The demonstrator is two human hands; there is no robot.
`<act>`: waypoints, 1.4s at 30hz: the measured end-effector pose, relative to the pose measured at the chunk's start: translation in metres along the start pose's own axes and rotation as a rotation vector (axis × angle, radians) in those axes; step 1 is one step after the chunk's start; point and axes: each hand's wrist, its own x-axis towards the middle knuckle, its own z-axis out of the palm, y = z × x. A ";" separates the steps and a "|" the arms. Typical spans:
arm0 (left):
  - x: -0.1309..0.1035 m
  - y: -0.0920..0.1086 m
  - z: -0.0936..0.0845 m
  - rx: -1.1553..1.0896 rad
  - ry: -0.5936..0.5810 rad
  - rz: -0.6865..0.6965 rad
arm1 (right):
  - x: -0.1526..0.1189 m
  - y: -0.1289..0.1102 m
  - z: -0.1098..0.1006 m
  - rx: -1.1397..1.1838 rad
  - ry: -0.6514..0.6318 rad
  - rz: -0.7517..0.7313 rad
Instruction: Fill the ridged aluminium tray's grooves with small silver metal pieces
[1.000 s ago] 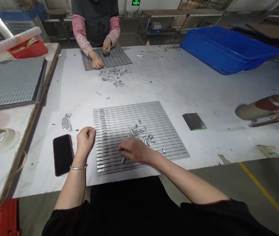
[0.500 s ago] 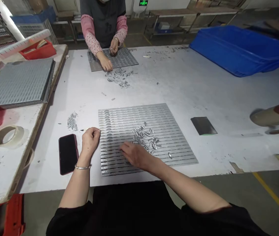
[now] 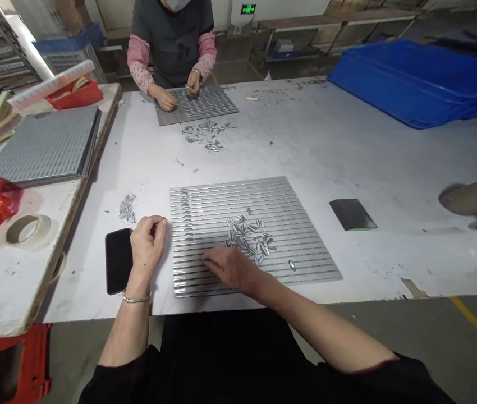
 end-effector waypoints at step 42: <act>-0.083 -0.022 0.012 -0.188 -0.030 -0.330 | 0.056 -0.001 0.036 0.198 0.212 0.209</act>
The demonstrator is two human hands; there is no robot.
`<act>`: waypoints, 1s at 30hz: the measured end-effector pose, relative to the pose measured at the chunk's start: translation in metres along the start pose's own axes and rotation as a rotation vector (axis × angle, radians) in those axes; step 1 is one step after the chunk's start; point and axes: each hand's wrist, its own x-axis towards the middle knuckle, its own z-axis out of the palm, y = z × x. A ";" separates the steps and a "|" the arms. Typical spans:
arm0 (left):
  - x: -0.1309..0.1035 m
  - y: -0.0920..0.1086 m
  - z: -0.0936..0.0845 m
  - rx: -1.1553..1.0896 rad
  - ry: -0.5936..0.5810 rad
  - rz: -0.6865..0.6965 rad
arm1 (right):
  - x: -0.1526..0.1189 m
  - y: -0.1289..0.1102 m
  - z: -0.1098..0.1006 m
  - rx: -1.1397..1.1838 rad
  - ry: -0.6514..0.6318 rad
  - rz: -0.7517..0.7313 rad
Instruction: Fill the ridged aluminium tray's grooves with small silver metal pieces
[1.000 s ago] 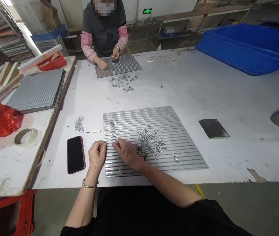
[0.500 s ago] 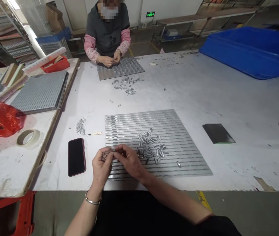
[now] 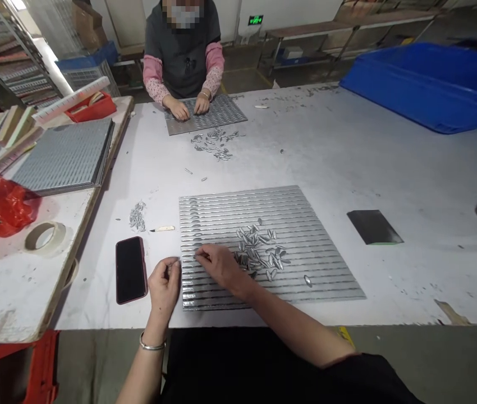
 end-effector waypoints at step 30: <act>0.015 0.009 0.021 0.244 -0.147 0.497 | -0.041 0.045 -0.077 -0.287 0.089 -0.190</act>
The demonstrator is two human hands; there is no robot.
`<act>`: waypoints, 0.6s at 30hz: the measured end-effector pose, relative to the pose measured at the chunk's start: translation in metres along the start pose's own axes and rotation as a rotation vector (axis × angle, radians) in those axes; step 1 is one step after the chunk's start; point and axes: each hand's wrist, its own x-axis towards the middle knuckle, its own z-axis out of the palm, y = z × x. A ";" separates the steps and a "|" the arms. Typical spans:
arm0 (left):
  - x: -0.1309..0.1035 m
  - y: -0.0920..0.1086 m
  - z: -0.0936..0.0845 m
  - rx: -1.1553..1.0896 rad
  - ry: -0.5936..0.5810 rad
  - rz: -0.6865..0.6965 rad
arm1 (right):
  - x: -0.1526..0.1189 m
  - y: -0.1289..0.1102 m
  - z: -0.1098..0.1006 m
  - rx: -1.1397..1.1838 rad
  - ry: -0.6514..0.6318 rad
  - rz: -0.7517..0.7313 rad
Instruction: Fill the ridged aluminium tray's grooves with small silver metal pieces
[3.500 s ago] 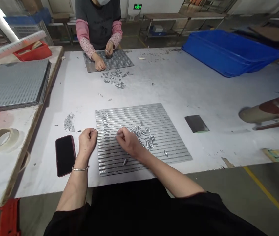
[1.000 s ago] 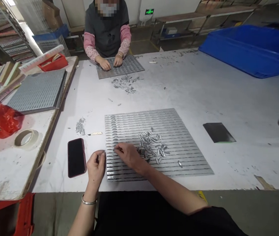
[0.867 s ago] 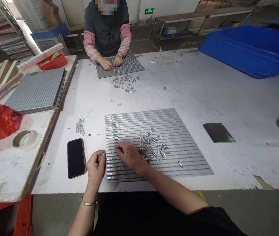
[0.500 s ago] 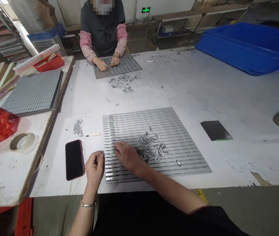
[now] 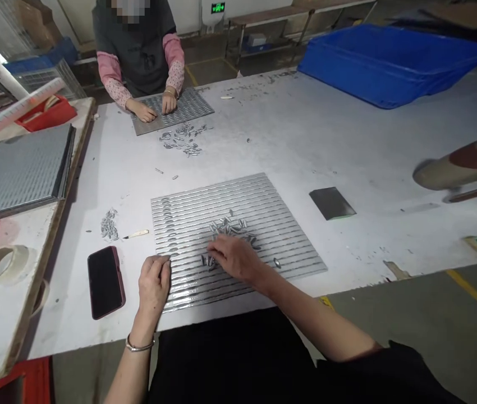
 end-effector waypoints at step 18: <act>-0.011 -0.010 -0.014 -0.243 -0.027 -0.263 | 0.031 -0.045 0.049 0.066 -0.211 -0.051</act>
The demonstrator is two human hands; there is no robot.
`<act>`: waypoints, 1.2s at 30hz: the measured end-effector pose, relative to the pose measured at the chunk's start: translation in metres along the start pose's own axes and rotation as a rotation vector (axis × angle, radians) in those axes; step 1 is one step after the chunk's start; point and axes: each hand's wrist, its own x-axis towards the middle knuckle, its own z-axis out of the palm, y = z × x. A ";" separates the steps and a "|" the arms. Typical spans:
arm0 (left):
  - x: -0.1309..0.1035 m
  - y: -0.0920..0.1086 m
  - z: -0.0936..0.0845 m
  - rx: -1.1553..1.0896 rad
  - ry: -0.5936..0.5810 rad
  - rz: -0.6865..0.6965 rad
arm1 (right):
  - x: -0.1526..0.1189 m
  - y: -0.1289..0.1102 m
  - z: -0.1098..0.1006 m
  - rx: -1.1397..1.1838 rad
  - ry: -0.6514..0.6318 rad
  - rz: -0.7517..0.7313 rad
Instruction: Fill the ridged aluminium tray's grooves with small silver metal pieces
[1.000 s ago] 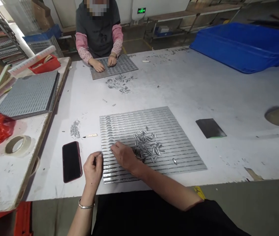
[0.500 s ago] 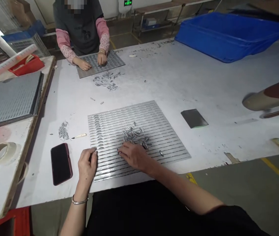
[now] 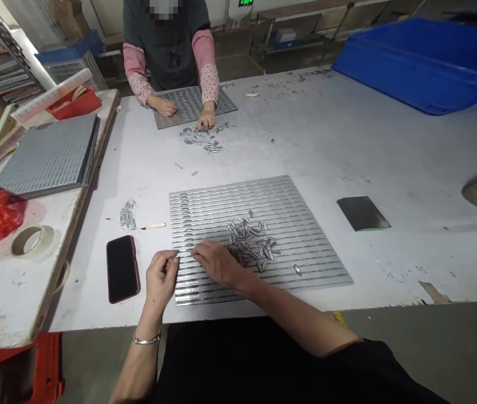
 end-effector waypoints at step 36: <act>-0.001 0.000 0.002 0.001 0.001 0.032 | -0.014 -0.003 -0.009 -0.069 -0.011 0.078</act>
